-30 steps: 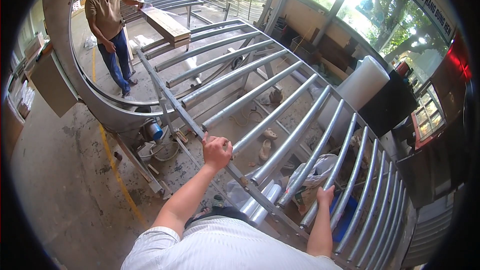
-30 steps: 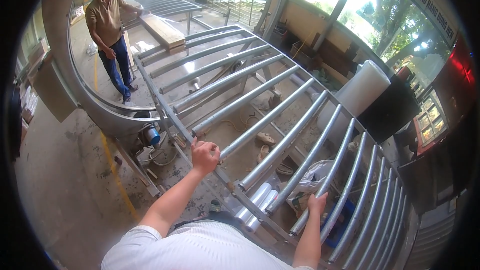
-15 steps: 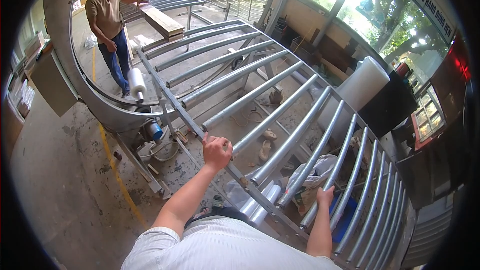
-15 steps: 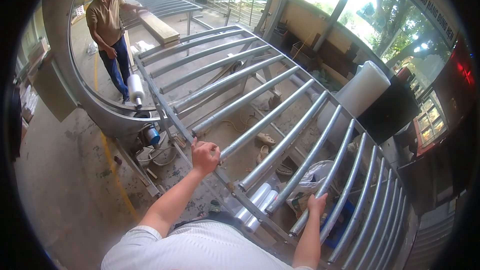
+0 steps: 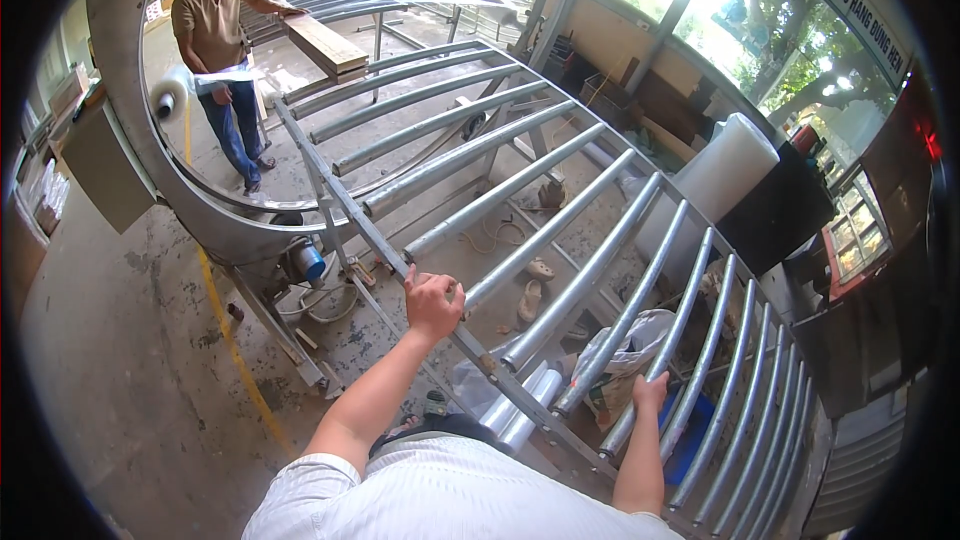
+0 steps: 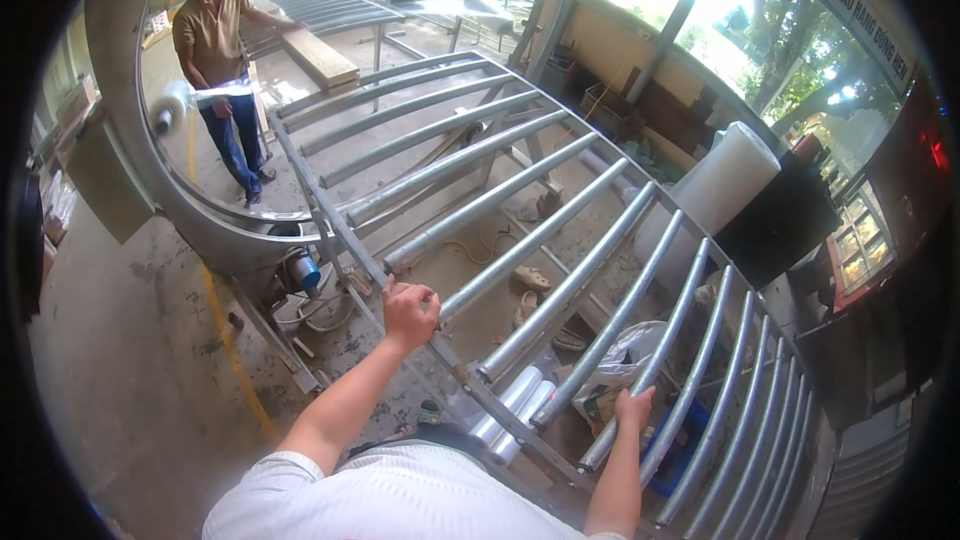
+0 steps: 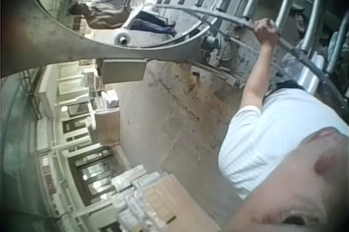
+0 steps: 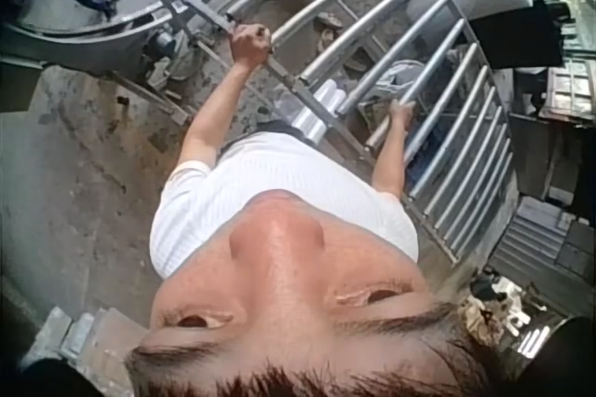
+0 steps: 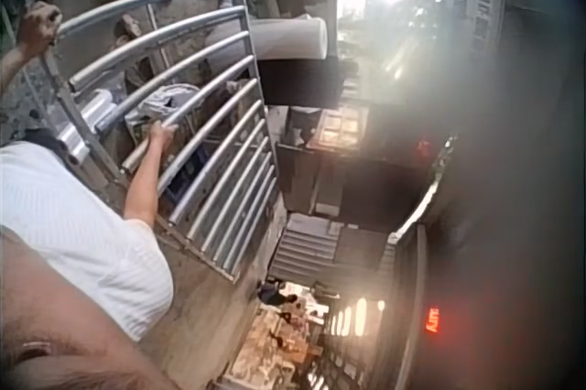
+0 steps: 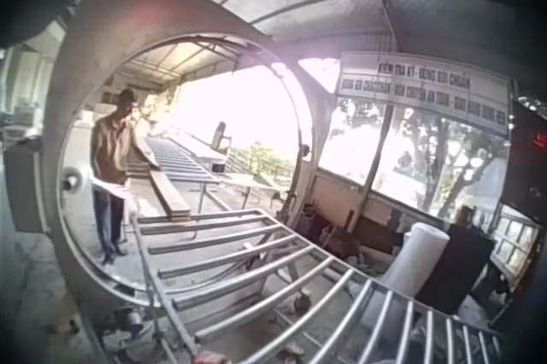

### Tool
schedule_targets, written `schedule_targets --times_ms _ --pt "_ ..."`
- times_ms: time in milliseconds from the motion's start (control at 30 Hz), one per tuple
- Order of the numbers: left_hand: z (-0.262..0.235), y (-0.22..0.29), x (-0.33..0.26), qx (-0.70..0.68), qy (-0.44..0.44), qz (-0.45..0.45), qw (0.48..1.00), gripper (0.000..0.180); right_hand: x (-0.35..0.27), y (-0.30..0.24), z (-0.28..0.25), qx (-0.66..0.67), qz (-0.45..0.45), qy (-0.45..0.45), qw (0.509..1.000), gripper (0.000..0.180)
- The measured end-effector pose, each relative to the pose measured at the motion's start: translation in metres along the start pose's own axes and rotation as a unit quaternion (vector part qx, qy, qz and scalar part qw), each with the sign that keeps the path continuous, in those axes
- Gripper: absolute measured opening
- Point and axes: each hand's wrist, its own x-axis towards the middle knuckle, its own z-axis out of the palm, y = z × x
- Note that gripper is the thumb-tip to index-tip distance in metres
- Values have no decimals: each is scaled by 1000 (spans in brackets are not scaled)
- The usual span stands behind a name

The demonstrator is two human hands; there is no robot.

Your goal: Moving and placing wooden planks onto a roller conveyor machine.

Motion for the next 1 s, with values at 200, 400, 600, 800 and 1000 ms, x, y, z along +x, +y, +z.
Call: schedule_targets --times_ms 200,400,600,800,1000 --pt "-1 0 -1 -3 5 1 1000 15 0 0 0 -4 1 -4 1000 85" --pt "-1 1 -1 -5 1 -2 1000 15 1 3 2 1 -11 5 1000 84" --pt "-2 0 -1 -4 -17 -8 1000 19 2 1 -2 0 -12 -9 1000 88" --pt "-2 0 0 -4 -20 -8 1000 19 2 2 1 5 -16 -9 1000 86" --pt "-1 1 0 -1 -25 -9 1000 19 5 7 5 7 -25 11 1000 84"
